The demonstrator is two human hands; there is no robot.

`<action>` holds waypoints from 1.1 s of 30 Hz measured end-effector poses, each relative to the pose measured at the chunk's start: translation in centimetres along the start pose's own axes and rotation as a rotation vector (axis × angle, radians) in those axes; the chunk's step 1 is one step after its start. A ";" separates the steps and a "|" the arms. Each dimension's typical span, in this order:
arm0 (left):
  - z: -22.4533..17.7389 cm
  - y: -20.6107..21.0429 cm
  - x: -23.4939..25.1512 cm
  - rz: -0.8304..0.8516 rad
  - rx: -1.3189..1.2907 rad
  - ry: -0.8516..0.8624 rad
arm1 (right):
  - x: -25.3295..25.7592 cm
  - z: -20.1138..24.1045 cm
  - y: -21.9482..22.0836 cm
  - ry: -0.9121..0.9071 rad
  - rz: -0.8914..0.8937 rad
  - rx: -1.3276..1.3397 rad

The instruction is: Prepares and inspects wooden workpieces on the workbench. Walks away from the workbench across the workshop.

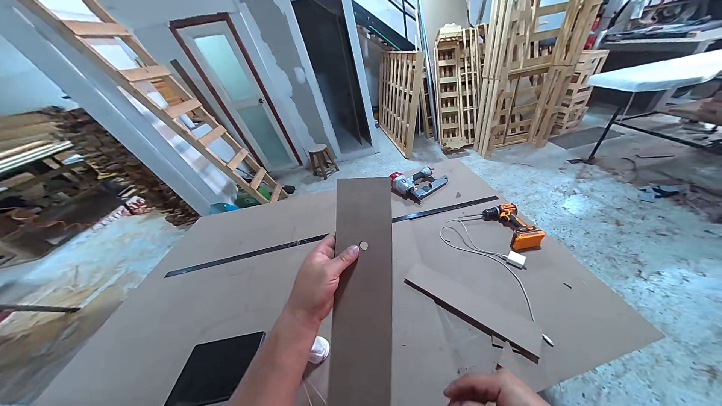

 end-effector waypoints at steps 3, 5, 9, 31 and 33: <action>-0.9 1.4 -0.3 0.145 0.051 -0.035 | -0.2 -0.5 -1.9 0.008 -0.075 0.132; -0.9 2.1 -0.5 0.228 0.067 -0.083 | -0.2 -0.3 -2.6 -0.015 -0.121 0.200; 0.3 3.6 -1.1 0.417 0.072 -0.198 | -0.2 0.8 -3.4 -0.044 -0.178 0.261; 10.8 6.3 -6.9 0.798 0.601 -0.261 | -3.1 -2.8 -7.3 -0.005 -0.690 0.706; 12.7 5.3 -8.8 0.802 0.731 -0.167 | -3.6 -4.9 -7.5 0.054 -0.720 0.733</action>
Point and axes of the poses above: each hand's wrist, its own x-axis towards the middle knuckle, its own y-axis out of the palm, z = x × y, the point moved 5 cm from there along x, towards the middle knuckle, and after that the axes turned 10 degrees about y, right-handed, at the moved point
